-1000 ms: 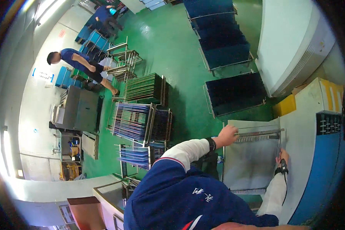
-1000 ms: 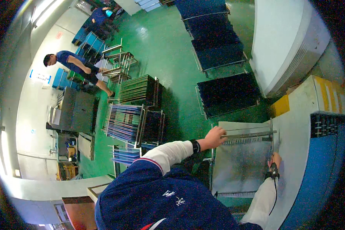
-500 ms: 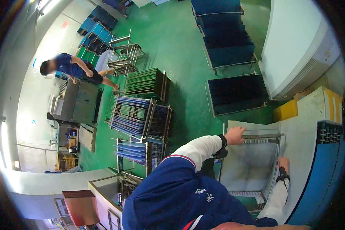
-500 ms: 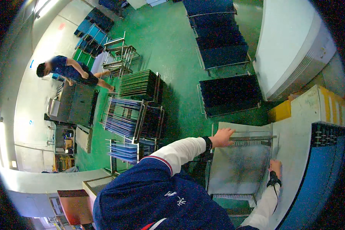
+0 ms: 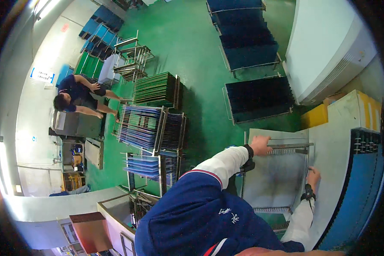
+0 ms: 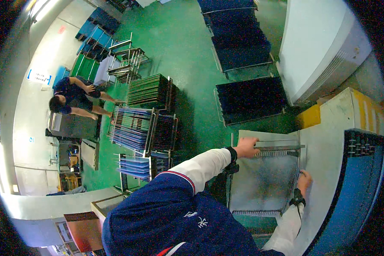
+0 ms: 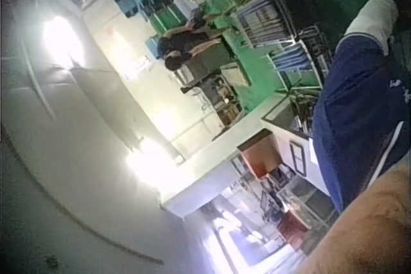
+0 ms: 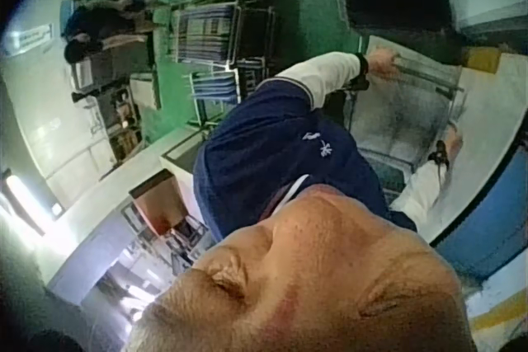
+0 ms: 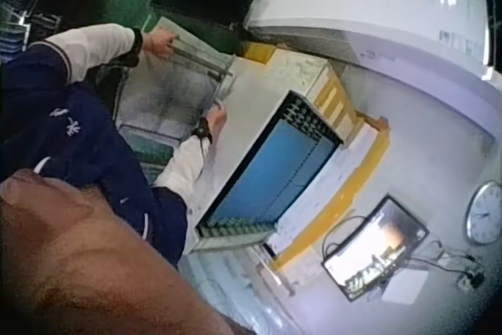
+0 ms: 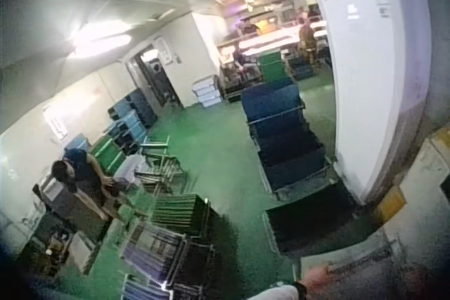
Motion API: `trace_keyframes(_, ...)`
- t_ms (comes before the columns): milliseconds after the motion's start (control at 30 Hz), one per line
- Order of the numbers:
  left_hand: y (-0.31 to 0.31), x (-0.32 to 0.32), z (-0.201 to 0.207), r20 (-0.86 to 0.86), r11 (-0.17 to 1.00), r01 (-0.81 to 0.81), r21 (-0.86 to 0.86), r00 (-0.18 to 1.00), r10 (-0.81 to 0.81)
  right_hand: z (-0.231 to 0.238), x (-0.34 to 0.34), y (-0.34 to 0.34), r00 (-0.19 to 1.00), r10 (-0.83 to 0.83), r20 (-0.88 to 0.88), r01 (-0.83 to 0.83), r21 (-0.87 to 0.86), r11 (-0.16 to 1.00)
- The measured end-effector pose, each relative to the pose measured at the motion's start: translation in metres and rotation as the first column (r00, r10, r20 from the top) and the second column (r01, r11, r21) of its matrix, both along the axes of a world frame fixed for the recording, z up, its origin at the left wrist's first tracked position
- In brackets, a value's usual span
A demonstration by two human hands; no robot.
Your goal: Loading blue plates into a processing machine and then organizing them into a metal rack.
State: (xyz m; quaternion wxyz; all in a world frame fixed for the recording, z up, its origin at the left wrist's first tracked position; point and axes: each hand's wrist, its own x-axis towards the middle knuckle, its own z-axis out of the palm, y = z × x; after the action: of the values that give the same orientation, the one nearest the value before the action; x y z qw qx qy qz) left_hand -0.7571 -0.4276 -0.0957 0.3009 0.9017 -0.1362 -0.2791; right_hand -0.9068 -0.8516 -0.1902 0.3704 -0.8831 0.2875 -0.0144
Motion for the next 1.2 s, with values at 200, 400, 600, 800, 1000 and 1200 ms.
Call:
trace_keyframes(200, 0.005, 0.0, -0.003, -0.01, 1.0, -0.003, 0.007, 1.0, 0.003, 0.019, -0.017, 0.022, 0.998, -0.058, -0.008, 0.057, 0.365, 0.929)
trace_keyframes(400, -0.007, 0.0, -0.017, 0.047, 1.0, 0.003, -0.016, 0.999, -0.002, 0.03, -0.049, 0.031, 0.974, -0.214, 0.074, 0.14, 0.546, 0.826)
trace_keyframes(600, -0.012, 0.001, -0.003, 0.024, 1.0, 0.02, -0.02, 1.0, -0.02, 0.014, -0.227, 0.033, 0.941, -0.336, -0.043, 0.335, 0.246, 0.909)
trace_keyframes(800, -0.007, -0.003, -0.019, 0.052, 1.0, 0.003, -0.006, 0.999, -0.003, 0.022, -0.303, 0.097, 0.742, -0.517, -0.427, 0.656, 0.303, 0.691)
trace_keyframes(1000, -0.008, 0.004, -0.008, 0.006, 1.0, 0.024, -0.01, 1.0, -0.024, 0.029, -0.29, 0.137, 0.711, -0.529, -0.463, 0.696, 0.361, 0.621)
trace_keyframes(1200, 0.004, 0.012, 0.002, -0.148, 0.999, 0.034, 0.02, 0.988, -0.031, 0.038, -0.261, 0.168, 0.724, -0.537, -0.433, 0.688, 0.392, 0.611)
